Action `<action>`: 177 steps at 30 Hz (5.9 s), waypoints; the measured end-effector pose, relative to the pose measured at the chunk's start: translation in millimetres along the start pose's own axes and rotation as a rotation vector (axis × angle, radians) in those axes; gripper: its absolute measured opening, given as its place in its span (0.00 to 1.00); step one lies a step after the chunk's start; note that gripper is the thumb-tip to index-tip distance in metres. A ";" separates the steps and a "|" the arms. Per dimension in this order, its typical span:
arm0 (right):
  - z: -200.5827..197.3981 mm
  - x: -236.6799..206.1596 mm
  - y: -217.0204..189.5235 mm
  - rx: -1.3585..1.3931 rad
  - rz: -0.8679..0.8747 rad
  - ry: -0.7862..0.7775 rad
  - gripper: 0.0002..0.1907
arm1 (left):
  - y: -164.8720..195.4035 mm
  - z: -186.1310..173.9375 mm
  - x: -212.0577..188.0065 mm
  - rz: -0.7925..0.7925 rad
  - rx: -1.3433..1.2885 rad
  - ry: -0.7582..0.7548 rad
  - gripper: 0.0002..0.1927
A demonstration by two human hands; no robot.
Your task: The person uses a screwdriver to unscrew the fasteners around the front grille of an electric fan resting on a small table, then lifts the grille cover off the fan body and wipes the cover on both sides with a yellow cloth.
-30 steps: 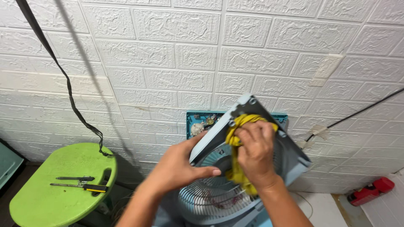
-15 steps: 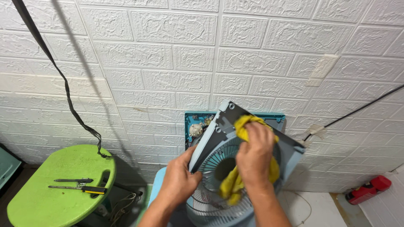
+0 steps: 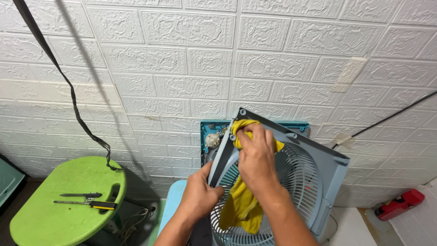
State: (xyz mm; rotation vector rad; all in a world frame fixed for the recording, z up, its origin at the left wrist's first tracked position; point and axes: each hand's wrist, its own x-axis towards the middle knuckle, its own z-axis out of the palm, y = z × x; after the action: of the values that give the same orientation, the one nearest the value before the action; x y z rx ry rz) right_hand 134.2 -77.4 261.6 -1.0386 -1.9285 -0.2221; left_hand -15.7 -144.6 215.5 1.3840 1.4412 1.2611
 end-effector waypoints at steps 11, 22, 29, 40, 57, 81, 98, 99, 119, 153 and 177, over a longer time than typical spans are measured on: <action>0.4 -43.8 -19.5 0.036 -0.235 -0.098 0.13 | -8.1 -0.3 16.0 -0.054 0.019 0.043 0.33; 12.9 -37.0 6.2 0.016 -0.068 0.033 0.20 | -7.3 7.3 5.7 -0.081 0.031 0.129 0.31; 14.0 -47.1 84.6 0.056 0.271 0.233 0.24 | -24.5 -11.1 0.0 -0.109 -0.021 0.175 0.34; 21.9 -41.0 109.9 -0.074 0.266 0.256 0.22 | -58.2 -13.6 -3.6 -0.009 -0.175 0.126 0.28; 26.2 -42.2 128.7 0.017 0.191 0.221 0.27 | -72.7 -12.5 -2.6 -0.033 -0.209 0.130 0.28; 0.3 -34.5 49.5 0.180 0.141 0.409 0.27 | -68.0 6.5 -16.5 0.058 -0.182 0.316 0.32; 6.9 -36.3 178.5 -0.158 0.546 0.139 0.16 | -110.9 -25.6 -22.9 0.003 -0.331 0.347 0.27; 8.9 -33.9 175.4 -0.118 0.557 0.141 0.17 | -110.7 -24.0 -24.4 0.011 -0.294 0.348 0.29; 11.5 -44.4 198.6 -0.066 0.923 -0.209 0.20 | -110.0 -18.6 -24.5 0.078 -0.364 0.408 0.27; 46.8 -3.6 70.6 -0.258 0.062 0.311 0.23 | -61.0 8.5 -17.6 -0.028 -0.493 0.173 0.31; -35.9 -83.3 143.7 1.101 1.150 -0.022 0.17 | -27.2 -26.1 -9.5 -0.032 -0.513 0.315 0.27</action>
State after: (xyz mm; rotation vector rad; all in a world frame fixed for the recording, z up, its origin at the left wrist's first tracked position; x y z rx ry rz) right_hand 282.6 -53.5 182.3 -1.1167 -0.8907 1.3202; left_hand -46.1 -155.7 194.0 0.8429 1.2068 1.7349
